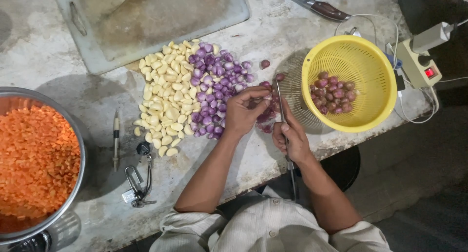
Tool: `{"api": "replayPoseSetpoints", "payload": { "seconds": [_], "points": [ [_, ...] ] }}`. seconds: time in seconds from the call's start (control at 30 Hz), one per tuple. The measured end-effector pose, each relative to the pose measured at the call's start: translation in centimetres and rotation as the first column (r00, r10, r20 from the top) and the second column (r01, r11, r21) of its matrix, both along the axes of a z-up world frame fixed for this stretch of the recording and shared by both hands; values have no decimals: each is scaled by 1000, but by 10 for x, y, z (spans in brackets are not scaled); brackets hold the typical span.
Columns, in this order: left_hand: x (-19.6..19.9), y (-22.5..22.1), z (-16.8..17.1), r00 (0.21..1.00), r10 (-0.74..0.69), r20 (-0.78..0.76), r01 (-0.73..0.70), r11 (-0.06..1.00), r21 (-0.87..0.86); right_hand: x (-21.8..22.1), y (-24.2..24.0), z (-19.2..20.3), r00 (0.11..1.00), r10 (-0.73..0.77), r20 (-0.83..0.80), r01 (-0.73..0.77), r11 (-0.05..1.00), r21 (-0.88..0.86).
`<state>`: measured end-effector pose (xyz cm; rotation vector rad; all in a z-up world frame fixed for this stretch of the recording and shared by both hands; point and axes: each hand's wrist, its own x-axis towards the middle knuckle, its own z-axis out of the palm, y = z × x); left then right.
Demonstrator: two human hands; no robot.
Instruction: The person is peeling the outer skin of shallots using a small knife to trim the ends and their fingers to remove the skin.
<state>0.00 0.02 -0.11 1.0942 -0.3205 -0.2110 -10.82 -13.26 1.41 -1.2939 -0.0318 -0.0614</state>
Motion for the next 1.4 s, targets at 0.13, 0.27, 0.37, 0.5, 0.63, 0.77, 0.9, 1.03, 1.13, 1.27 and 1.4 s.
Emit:
{"api": "replayPoseSetpoints", "payload": {
  "seconds": [0.13,0.27,0.37,0.5,0.63,0.77,0.9,1.03,1.13,1.27,1.4],
  "points": [
    [-2,-4,-16,999,-16,-38,15,999,-28,-3,-4,-16,1000,28,13,-28,998,-52],
    [-3,-5,-24,998,-32,-59,30,999,-38,-3,-3,-16,999,27,26,-26,998,-65],
    [-3,-4,-23,998,-33,-58,31,999,-41,-3,-2,-18,999,23,32,-20,997,-78],
    [0,-2,-20,998,-34,-43,33,999,-16,-3,-3,-18,1000,5,28,-4,998,-57],
    [-2,-1,-18,998,-37,-46,36,999,-32,-1,-5,-15,1000,7,11,-7,1000,-27],
    [-2,-5,-19,998,-35,-52,33,998,-47,-1,-8,-14,1000,2,-17,-1,998,62],
    [-3,-4,-13,998,-35,-47,33,999,-40,1,-8,-18,1000,0,-30,3,994,107],
    [-2,-4,-10,999,-31,-41,29,998,-49,-1,-6,-11,999,6,-31,-4,998,60],
    [0,-5,-9,999,-26,-22,25,998,-49,0,-4,-8,999,14,-31,-12,997,83],
    [-1,-8,-14,1000,-30,-7,30,997,-70,0,-4,-11,1000,26,-13,-26,1000,-9],
    [-2,-9,-20,999,-44,-24,44,999,-17,-3,-7,-18,1000,30,2,-30,999,-18]
  ]
}}
